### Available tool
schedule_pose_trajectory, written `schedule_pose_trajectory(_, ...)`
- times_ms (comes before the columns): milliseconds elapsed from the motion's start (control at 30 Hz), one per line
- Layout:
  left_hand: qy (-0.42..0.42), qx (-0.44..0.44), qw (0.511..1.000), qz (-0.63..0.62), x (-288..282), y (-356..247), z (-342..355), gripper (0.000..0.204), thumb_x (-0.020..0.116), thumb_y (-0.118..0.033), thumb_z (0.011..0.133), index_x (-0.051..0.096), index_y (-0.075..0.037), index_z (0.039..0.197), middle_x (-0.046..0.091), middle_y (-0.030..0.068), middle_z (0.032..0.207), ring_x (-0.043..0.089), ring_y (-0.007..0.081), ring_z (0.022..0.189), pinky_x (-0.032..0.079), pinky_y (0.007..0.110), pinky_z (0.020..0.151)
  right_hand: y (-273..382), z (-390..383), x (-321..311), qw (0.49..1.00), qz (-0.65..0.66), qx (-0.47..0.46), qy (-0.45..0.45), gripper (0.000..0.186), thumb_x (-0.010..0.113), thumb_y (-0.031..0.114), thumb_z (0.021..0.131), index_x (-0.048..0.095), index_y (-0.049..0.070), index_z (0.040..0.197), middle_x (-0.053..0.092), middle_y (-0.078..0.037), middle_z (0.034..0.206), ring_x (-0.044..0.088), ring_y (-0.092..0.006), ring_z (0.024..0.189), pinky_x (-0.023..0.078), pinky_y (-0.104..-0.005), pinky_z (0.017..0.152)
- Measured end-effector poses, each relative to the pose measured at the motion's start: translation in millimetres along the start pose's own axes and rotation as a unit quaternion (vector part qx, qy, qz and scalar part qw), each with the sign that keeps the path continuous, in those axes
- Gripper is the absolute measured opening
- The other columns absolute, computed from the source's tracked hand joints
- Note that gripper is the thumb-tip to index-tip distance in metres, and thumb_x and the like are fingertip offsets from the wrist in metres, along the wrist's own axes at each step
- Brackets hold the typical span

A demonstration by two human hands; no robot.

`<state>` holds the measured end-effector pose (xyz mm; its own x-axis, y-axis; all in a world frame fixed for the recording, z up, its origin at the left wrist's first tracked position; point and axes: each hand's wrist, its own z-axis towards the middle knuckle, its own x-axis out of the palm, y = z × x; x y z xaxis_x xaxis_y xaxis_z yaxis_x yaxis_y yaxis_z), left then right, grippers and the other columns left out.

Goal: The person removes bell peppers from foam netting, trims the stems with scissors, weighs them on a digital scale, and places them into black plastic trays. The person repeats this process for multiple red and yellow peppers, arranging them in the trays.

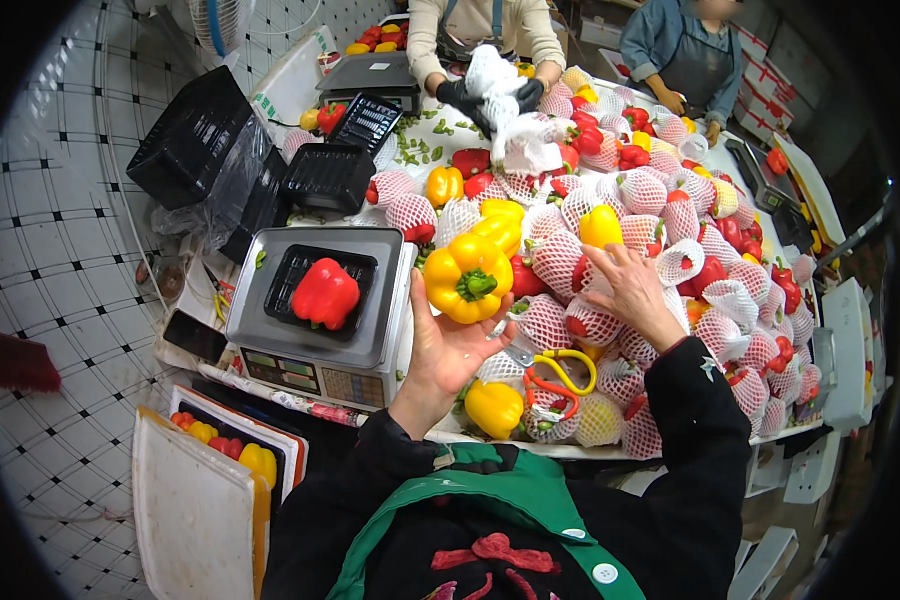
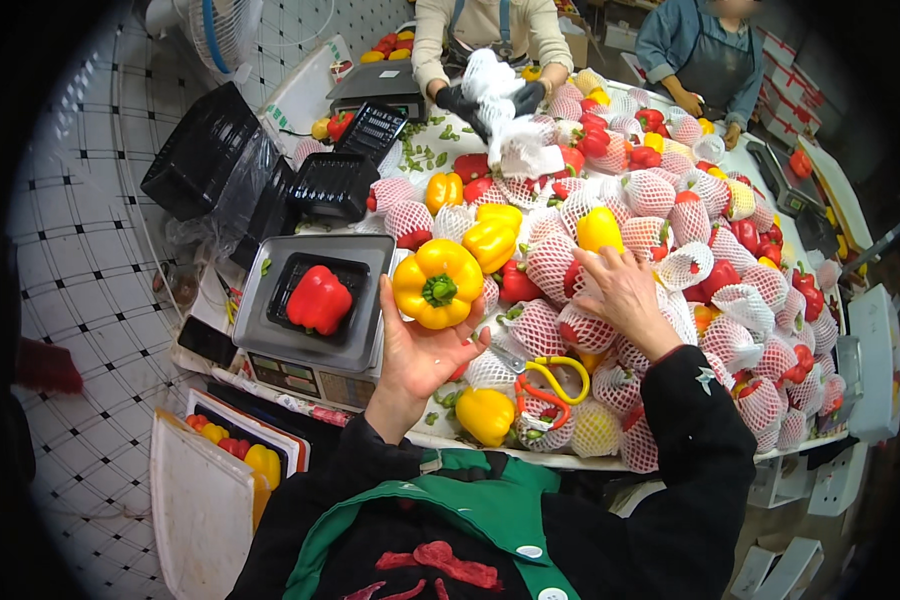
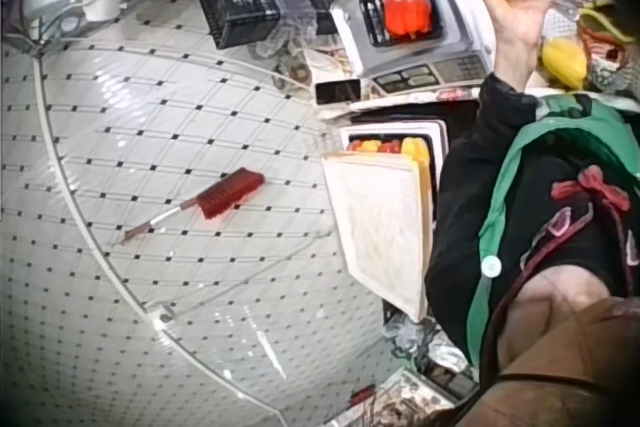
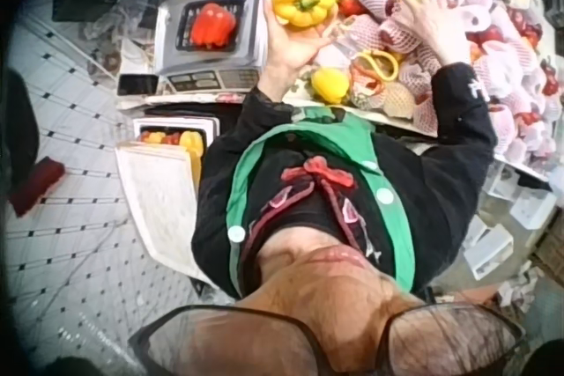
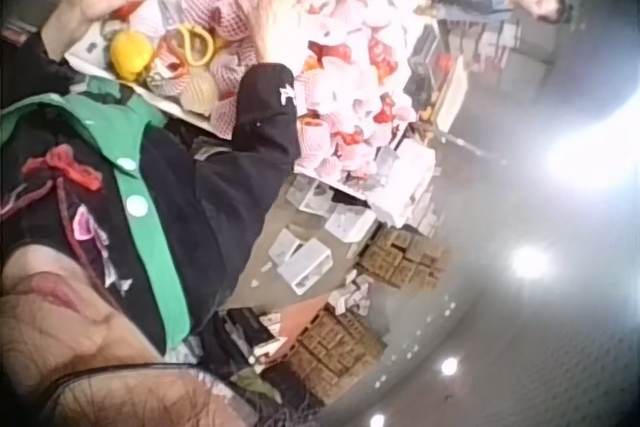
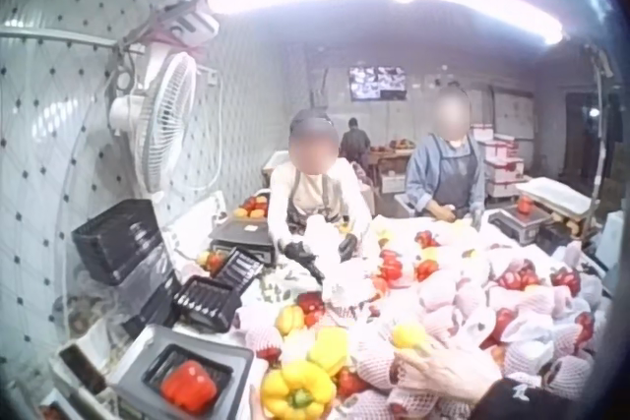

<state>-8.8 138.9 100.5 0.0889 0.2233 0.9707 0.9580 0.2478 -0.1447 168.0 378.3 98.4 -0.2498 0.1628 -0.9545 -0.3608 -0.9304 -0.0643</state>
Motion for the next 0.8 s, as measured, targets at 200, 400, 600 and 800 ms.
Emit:
schedule_pose_trajectory(200, -0.045, 0.041, 0.993, 0.106, 4, 11, 2, 0.069, 0.06, -0.057, 0.082, 0.042, -0.011, 0.131, 0.051, 0.013, 0.126, 0.054, 0.03, 0.114, 0.047, 0.048, 0.094, 5, -4, -14, 0.96, 0.247, 0.07, -0.111, 0.033, 0.071, 0.013, 0.078, 0.061, 0.008, 0.108, 0.064, -0.011, 0.083, 0.066, -0.024, 0.079, 0.051, -0.0337, 0.071)
schedule_pose_trajectory(400, -0.048, 0.057, 0.983, 0.169, 11, 19, -3, 0.067, 0.061, -0.053, 0.083, 0.042, -0.012, 0.132, 0.051, 0.0116, 0.128, 0.053, 0.0298, 0.116, 0.047, 0.053, 0.095, 90, 47, -68, 0.841, 0.514, 0.002, -0.17, 0.047, 0.075, 0.008, 0.077, 0.053, 0.007, 0.118, 0.061, -0.005, 0.101, 0.06, -0.0147, 0.091, 0.05, -0.0289, 0.081)
schedule_pose_trajectory(600, -0.042, 0.056, 0.98, 0.186, 7, 18, -8, 0.07, 0.064, -0.053, 0.081, 0.04, -0.014, 0.134, 0.048, 0.0115, 0.131, 0.049, 0.0306, 0.121, 0.042, 0.059, 0.099, 91, 56, -56, 0.81, 0.586, 0.008, 0.035, 0.047, 0.077, 0.018, 0.075, 0.051, 0.005, 0.113, 0.06, -0.007, 0.099, 0.057, -0.0127, 0.094, 0.046, -0.0279, 0.082)
schedule_pose_trajectory(800, -0.022, 0.071, 0.984, 0.159, 5, 23, -9, 0.075, 0.064, -0.058, 0.078, 0.041, -0.013, 0.134, 0.048, 0.0121, 0.132, 0.049, 0.0311, 0.121, 0.039, 0.061, 0.1, 78, 47, -41, 0.756, 0.649, 0.001, 0.09, 0.054, 0.076, 0.015, 0.073, 0.049, 0.007, 0.119, 0.058, -0.006, 0.106, 0.055, -0.013, 0.096, 0.044, -0.0286, 0.086)
